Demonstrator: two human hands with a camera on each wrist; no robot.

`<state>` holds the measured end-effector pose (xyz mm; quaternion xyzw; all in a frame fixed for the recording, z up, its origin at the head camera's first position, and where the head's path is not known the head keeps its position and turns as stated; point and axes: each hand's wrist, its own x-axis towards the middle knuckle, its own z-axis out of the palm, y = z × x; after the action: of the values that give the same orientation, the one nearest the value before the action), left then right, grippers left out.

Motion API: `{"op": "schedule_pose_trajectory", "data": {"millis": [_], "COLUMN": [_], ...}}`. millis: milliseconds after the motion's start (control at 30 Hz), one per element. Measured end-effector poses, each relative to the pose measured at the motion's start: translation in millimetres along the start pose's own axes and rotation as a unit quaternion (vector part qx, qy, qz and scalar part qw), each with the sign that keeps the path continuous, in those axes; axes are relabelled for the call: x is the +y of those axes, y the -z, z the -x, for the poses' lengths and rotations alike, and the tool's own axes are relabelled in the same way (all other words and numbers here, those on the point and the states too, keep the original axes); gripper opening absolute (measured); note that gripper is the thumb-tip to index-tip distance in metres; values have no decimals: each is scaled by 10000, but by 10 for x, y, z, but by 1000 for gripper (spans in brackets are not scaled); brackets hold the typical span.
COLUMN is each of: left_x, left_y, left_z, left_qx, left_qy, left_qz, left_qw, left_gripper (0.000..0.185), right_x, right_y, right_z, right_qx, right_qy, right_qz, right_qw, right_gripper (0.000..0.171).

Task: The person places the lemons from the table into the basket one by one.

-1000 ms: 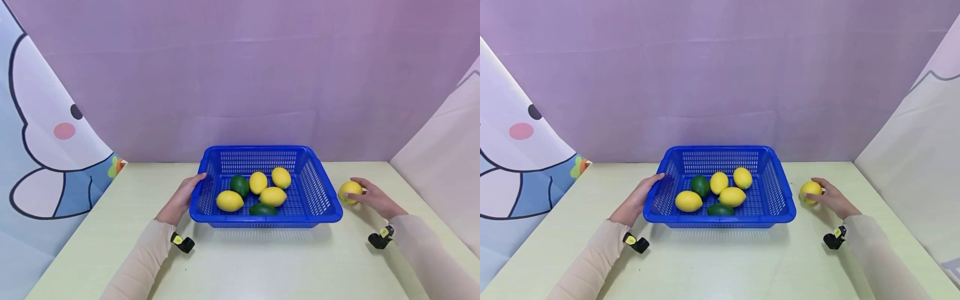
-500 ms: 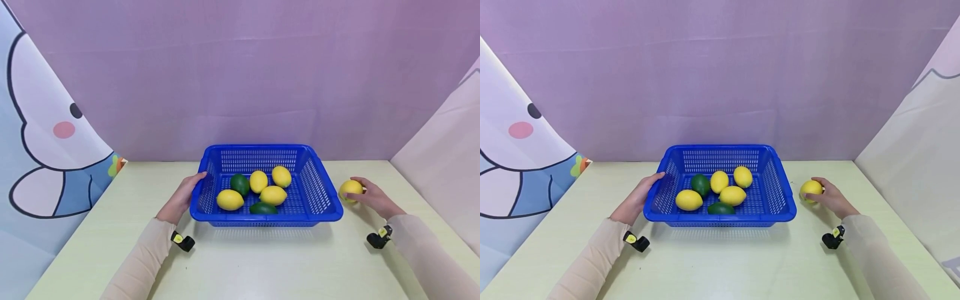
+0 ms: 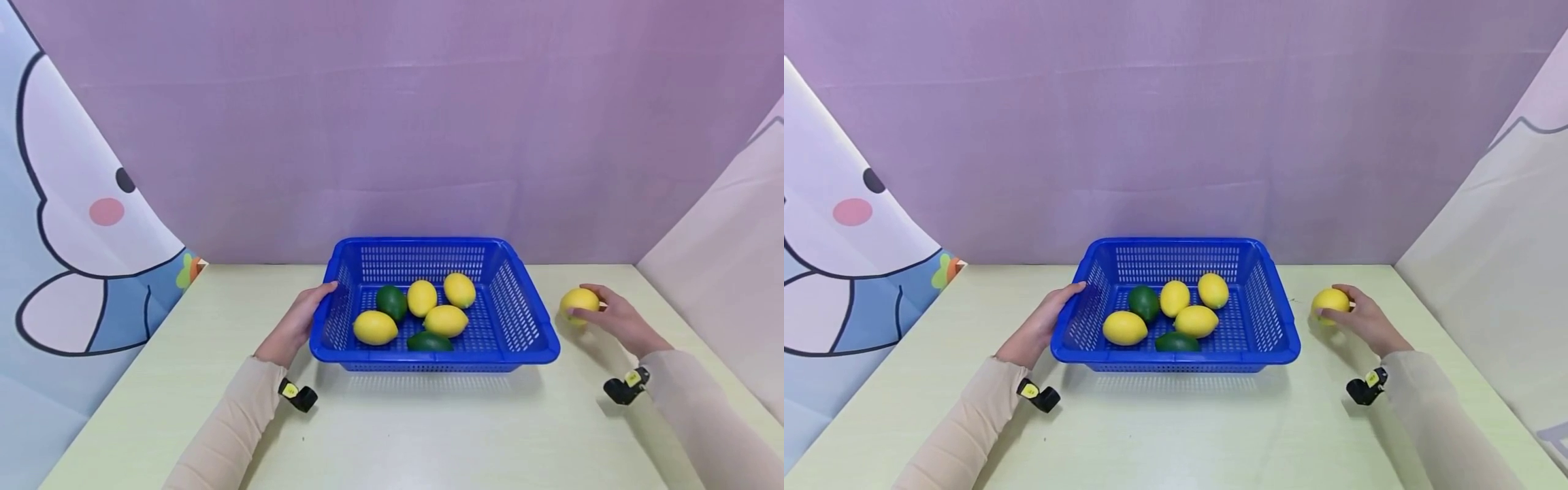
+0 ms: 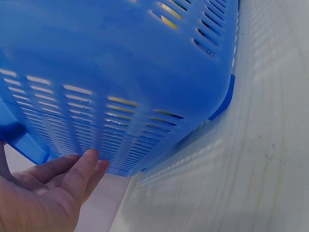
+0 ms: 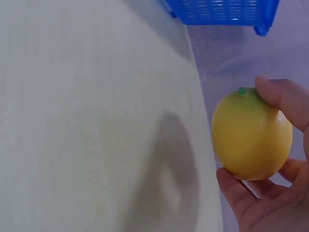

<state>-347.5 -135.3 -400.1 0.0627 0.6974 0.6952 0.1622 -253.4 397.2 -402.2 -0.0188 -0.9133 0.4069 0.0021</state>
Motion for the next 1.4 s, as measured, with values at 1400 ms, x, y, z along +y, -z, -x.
{"op": "schedule_pose_trajectory", "data": {"millis": [1400], "left_x": [-10], "left_y": [13], "left_z": [-12], "left_qx": [-156], "left_qy": [-116], "left_qz": [-39], "left_qw": [9998], "left_gripper": [61], "right_x": [-1004], "right_y": [101], "right_z": [157], "right_qx": [-109], "right_qy": [786], "right_qz": [-66], "right_qw": [9968], "right_gripper": [70]}}
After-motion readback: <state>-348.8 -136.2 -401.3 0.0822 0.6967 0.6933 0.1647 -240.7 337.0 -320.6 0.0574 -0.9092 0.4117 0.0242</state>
